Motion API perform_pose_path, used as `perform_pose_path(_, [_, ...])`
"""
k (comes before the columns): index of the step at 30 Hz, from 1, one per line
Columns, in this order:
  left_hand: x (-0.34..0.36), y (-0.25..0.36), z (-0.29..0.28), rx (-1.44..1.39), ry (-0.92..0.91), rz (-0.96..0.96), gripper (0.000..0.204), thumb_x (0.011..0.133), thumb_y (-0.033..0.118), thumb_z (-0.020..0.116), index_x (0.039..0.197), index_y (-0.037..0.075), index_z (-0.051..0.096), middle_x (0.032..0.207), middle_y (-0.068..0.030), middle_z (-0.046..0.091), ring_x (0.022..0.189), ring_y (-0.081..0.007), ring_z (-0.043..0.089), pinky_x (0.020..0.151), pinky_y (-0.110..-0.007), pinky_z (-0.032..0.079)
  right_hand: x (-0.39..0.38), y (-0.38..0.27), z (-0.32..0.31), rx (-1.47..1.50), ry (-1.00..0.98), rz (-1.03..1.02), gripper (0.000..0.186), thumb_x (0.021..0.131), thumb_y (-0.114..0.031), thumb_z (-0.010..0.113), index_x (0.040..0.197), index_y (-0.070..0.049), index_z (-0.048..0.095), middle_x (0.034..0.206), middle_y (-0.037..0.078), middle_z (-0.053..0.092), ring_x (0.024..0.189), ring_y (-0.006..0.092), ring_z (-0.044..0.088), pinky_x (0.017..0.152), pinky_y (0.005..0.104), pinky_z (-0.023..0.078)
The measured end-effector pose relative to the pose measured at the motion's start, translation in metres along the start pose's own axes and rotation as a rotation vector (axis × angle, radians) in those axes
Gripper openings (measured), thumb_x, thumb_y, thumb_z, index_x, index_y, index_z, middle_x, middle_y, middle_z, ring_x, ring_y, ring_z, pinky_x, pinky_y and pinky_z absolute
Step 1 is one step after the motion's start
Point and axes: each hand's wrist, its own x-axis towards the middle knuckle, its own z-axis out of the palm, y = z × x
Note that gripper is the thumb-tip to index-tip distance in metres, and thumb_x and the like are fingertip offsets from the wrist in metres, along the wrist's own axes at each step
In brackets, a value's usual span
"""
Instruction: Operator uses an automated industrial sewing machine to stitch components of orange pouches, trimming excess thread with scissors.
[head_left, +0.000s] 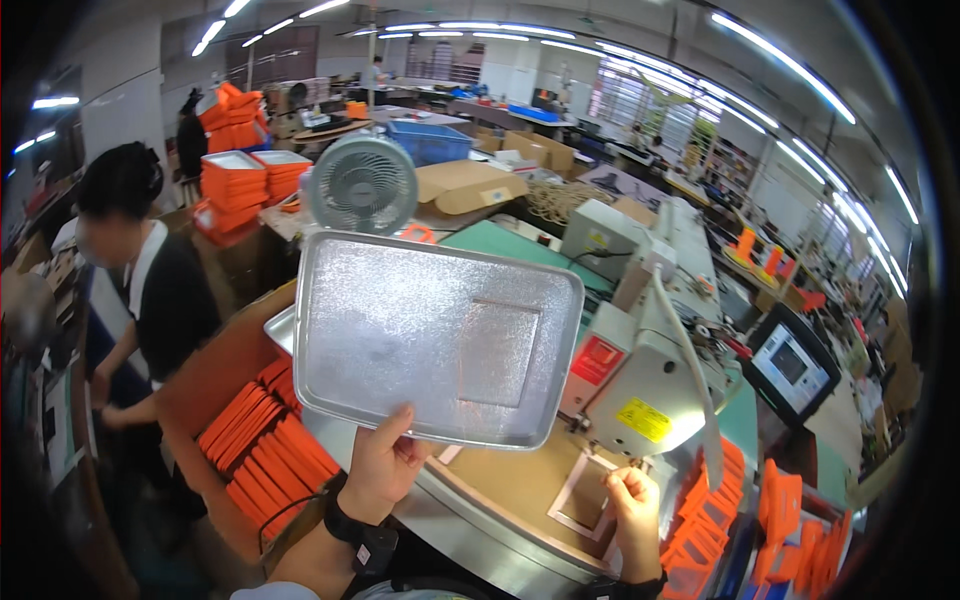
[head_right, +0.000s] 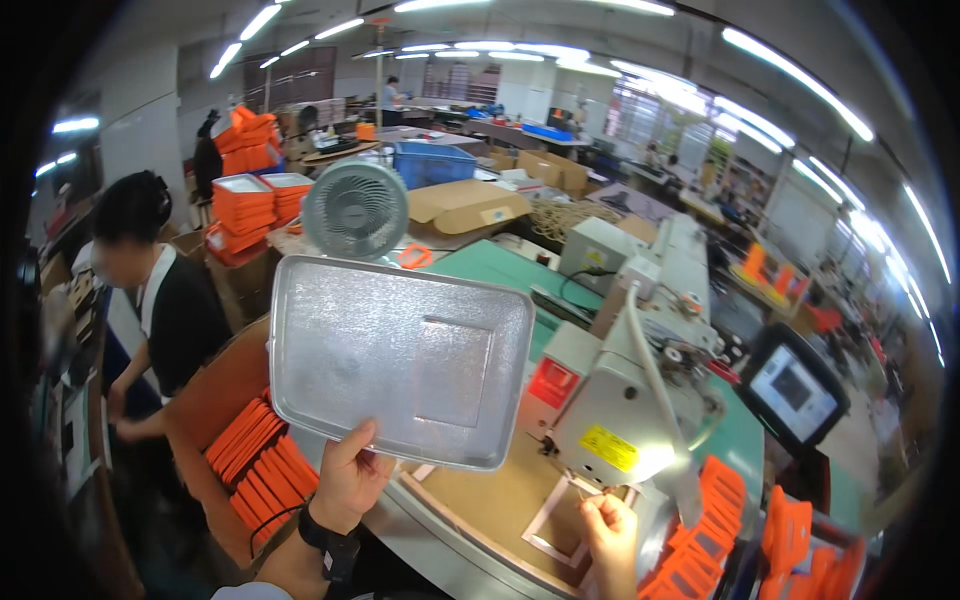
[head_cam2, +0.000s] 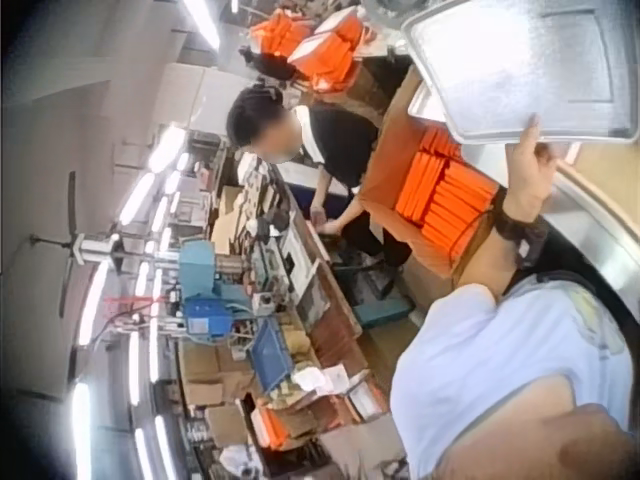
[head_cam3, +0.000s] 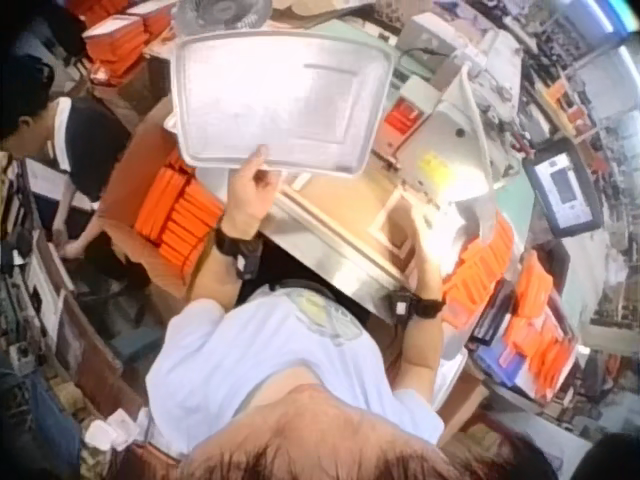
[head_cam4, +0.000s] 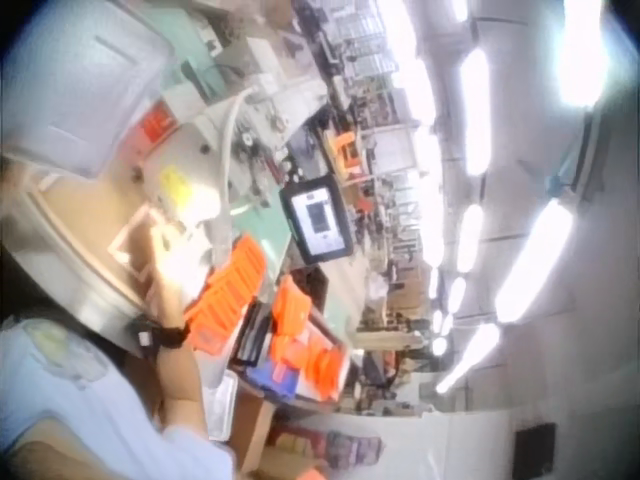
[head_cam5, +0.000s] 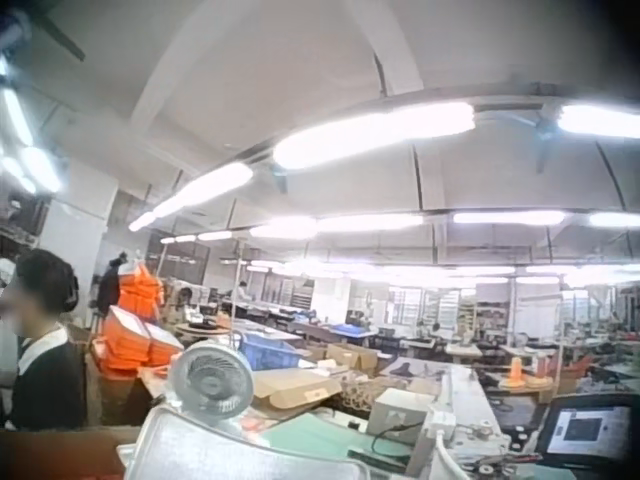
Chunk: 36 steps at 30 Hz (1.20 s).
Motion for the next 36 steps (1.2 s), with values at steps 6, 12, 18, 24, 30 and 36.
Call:
perform_pose_path(6, [-0.003, 0.016, -0.012, 0.01, 0.096, 0.051, 0.003, 0.096, 0.008, 0.057, 0.099, 0.006, 0.056, 0.081, -0.0044, 0.059, 0.056, -0.0134, 0.052, 0.051, -0.026, 0.039, 0.005, 0.009, -0.004, 0.116, -0.047, 0.026, 0.015, 0.093, -0.015, 0.064, 0.086, -0.003, 0.062, 0.057, -0.003, 0.049, 0.044, 0.0071, 0.04, 0.042, 0.0238, 0.035])
perform_pose_path(12, [0.027, 0.014, -0.036, -0.518, 0.018, -0.291, 0.051, 0.099, 0.023, 0.053, 0.138, -0.008, 0.042, 0.068, -0.0034, 0.058, 0.044, -0.0089, 0.039, 0.042, -0.022, 0.032, 0.004, 0.021, -0.025, 0.138, -0.029, 0.0, 0.015, 0.092, -0.016, 0.065, 0.086, -0.003, 0.062, 0.056, -0.001, 0.05, 0.044, 0.0105, 0.045, 0.044, 0.0268, 0.038])
perform_pose_path(18, [0.034, 0.011, -0.052, -0.93, -0.34, -0.641, 0.067, 0.103, 0.021, 0.04, 0.152, -0.008, 0.005, 0.062, -0.0062, 0.055, 0.04, -0.0119, 0.04, 0.039, -0.022, 0.031, -0.034, -0.055, 0.034, 0.234, 0.075, -0.071, 0.014, 0.093, -0.012, 0.065, 0.1, -0.005, 0.056, 0.077, 0.003, 0.056, 0.063, 0.0096, 0.052, 0.051, 0.022, 0.042])
perform_pose_path(24, [0.034, 0.003, -0.062, -0.978, -0.544, -0.701, 0.063, 0.107, 0.026, 0.031, 0.15, -0.011, 0.005, 0.056, -0.0048, 0.05, 0.036, -0.012, 0.039, 0.038, -0.022, 0.032, -0.033, -0.053, 0.035, 0.198, 0.058, -0.059, 0.016, 0.093, -0.01, 0.064, 0.105, -0.004, 0.055, 0.078, 0.001, 0.056, 0.06, 0.0077, 0.05, 0.048, 0.0198, 0.039])
perform_pose_path(30, [0.034, 0.01, -0.053, -0.886, -0.579, -0.704, 0.062, 0.107, 0.027, 0.032, 0.151, -0.009, 0.008, 0.056, -0.0057, 0.051, 0.036, -0.0119, 0.038, 0.038, -0.021, 0.032, -0.025, -0.04, 0.026, 0.168, 0.043, -0.035, 0.019, 0.094, -0.009, 0.063, 0.11, -0.004, 0.054, 0.079, 0.0, 0.056, 0.057, 0.0059, 0.048, 0.045, 0.0176, 0.036])
perform_pose_path(36, [0.038, -0.001, -0.062, -0.979, -0.612, -0.71, 0.062, 0.107, 0.026, 0.034, 0.15, -0.01, 0.009, 0.056, -0.0059, 0.05, 0.036, -0.0119, 0.038, 0.038, -0.021, 0.033, -0.033, -0.068, 0.045, 0.222, -0.038, -0.126, 0.018, 0.095, -0.009, 0.062, 0.11, -0.002, 0.054, 0.077, -0.002, 0.054, 0.052, 0.0049, 0.044, 0.041, 0.0168, 0.032])
